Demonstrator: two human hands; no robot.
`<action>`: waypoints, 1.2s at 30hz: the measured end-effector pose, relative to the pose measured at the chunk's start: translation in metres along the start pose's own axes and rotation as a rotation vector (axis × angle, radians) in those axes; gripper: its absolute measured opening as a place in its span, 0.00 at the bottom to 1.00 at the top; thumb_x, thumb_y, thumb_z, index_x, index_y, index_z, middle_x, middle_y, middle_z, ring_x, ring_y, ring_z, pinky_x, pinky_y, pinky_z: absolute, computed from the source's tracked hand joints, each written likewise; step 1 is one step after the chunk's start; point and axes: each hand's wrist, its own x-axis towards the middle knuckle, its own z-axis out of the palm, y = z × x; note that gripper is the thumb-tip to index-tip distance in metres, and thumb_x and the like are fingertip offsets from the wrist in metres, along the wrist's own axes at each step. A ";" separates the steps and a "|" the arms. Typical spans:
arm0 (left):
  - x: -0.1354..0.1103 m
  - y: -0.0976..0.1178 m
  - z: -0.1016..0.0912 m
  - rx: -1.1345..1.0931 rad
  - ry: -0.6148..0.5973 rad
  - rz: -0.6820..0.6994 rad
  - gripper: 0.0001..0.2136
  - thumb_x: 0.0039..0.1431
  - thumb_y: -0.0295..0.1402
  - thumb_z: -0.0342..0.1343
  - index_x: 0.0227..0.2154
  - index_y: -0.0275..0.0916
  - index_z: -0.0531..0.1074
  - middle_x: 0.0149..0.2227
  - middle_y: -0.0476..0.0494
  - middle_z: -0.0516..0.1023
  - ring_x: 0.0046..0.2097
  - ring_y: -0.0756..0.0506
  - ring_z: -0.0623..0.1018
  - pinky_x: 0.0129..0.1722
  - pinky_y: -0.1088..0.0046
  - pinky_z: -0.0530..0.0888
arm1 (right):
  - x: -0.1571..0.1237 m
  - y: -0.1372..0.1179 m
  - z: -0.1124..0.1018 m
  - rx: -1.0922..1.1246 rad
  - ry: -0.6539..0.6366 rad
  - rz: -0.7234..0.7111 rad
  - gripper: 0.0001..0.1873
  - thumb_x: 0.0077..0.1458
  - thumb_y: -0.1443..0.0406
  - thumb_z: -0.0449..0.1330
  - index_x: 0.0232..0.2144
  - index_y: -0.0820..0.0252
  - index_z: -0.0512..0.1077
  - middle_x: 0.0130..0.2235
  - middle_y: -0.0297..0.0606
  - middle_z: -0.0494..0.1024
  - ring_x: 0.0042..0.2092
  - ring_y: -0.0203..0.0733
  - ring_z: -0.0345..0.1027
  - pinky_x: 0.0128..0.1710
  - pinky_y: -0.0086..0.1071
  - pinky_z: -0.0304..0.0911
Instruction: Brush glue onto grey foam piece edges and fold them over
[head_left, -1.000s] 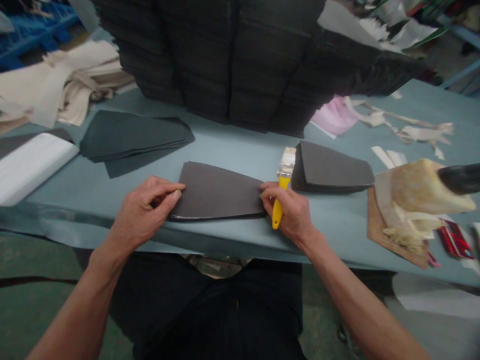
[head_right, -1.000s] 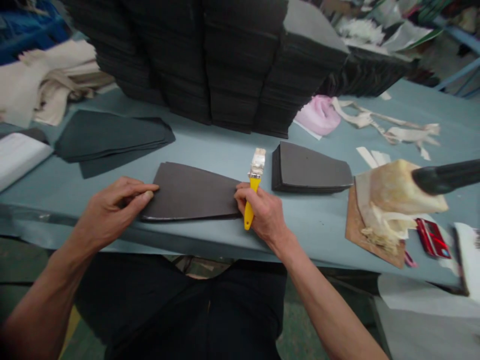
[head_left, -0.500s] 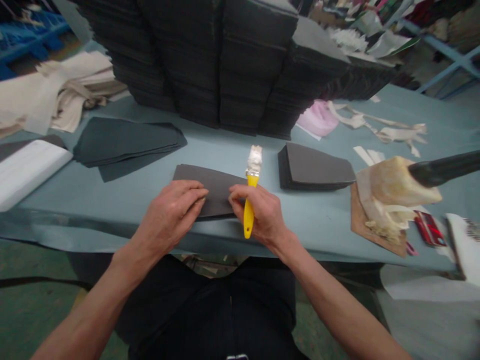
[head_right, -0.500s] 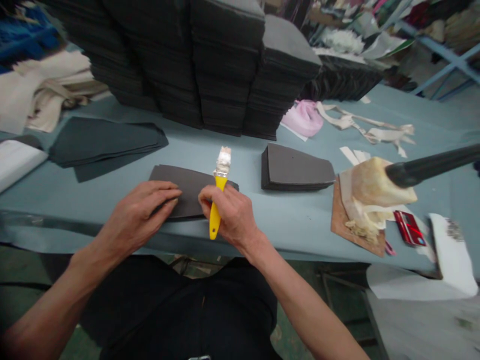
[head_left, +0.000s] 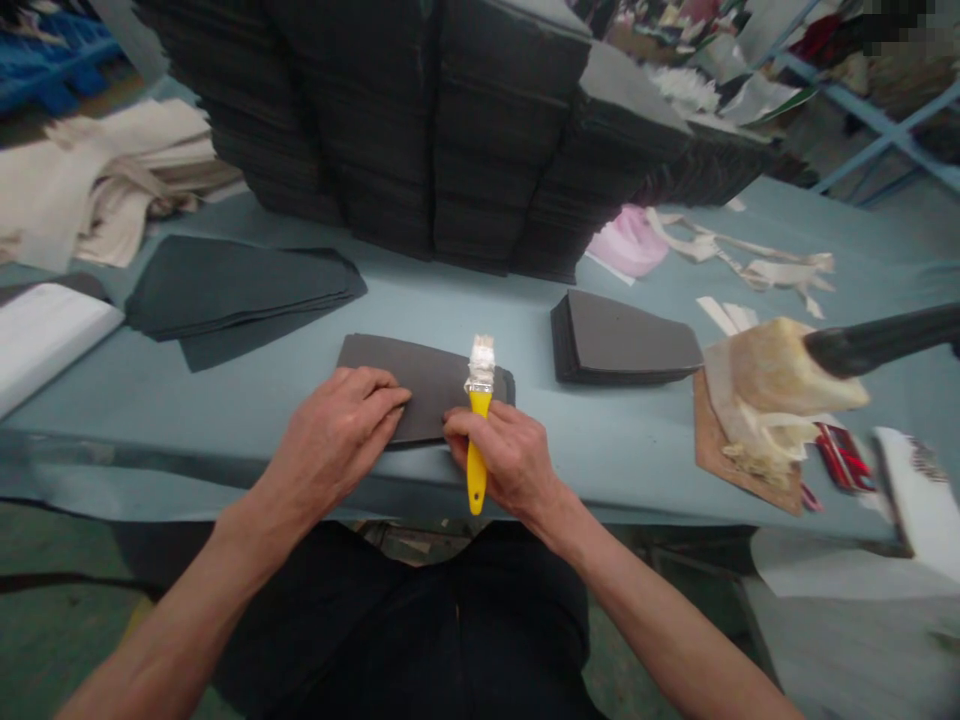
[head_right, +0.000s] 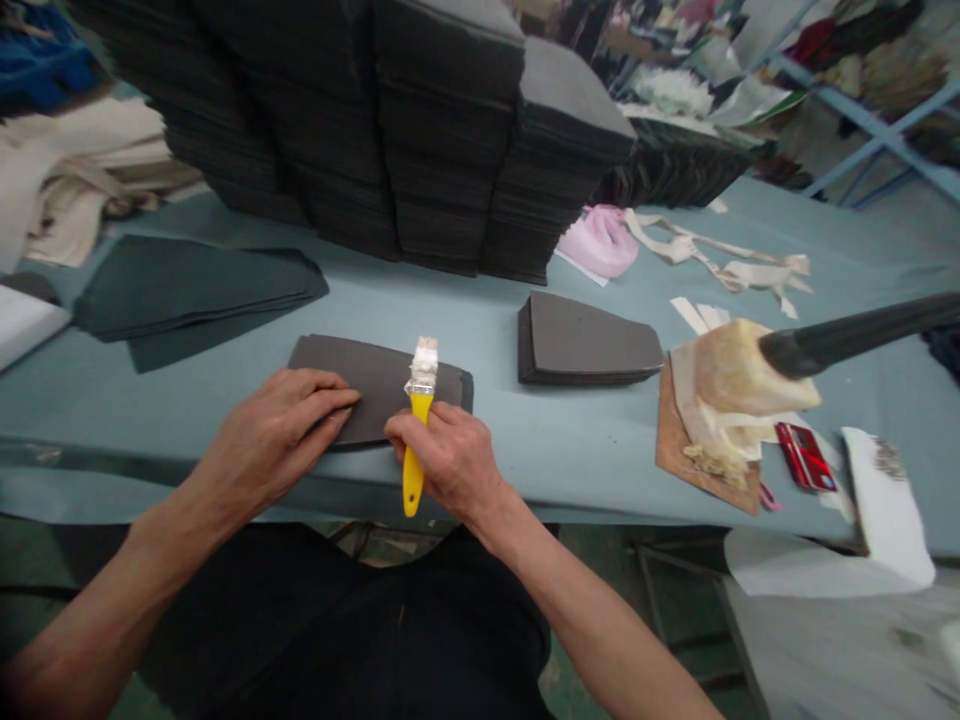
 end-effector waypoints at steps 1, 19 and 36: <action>0.000 0.001 0.000 0.005 0.001 0.006 0.17 0.79 0.33 0.47 0.50 0.33 0.83 0.48 0.34 0.85 0.48 0.37 0.82 0.50 0.56 0.82 | -0.001 -0.001 0.001 0.005 0.002 0.004 0.10 0.72 0.72 0.57 0.39 0.53 0.74 0.37 0.32 0.87 0.33 0.38 0.71 0.39 0.33 0.66; 0.018 0.010 0.005 -0.011 -0.299 -0.073 0.23 0.79 0.41 0.42 0.60 0.43 0.80 0.65 0.35 0.80 0.63 0.31 0.78 0.63 0.41 0.78 | -0.006 -0.002 0.003 0.024 0.024 0.055 0.09 0.72 0.70 0.59 0.38 0.52 0.74 0.44 0.31 0.90 0.38 0.38 0.79 0.43 0.32 0.71; 0.046 0.007 0.015 0.137 -0.256 0.004 0.20 0.77 0.38 0.47 0.57 0.39 0.82 0.50 0.32 0.81 0.48 0.33 0.77 0.51 0.49 0.78 | -0.005 -0.006 0.007 0.027 0.045 0.117 0.08 0.71 0.69 0.61 0.38 0.53 0.75 0.42 0.31 0.89 0.36 0.38 0.77 0.40 0.32 0.70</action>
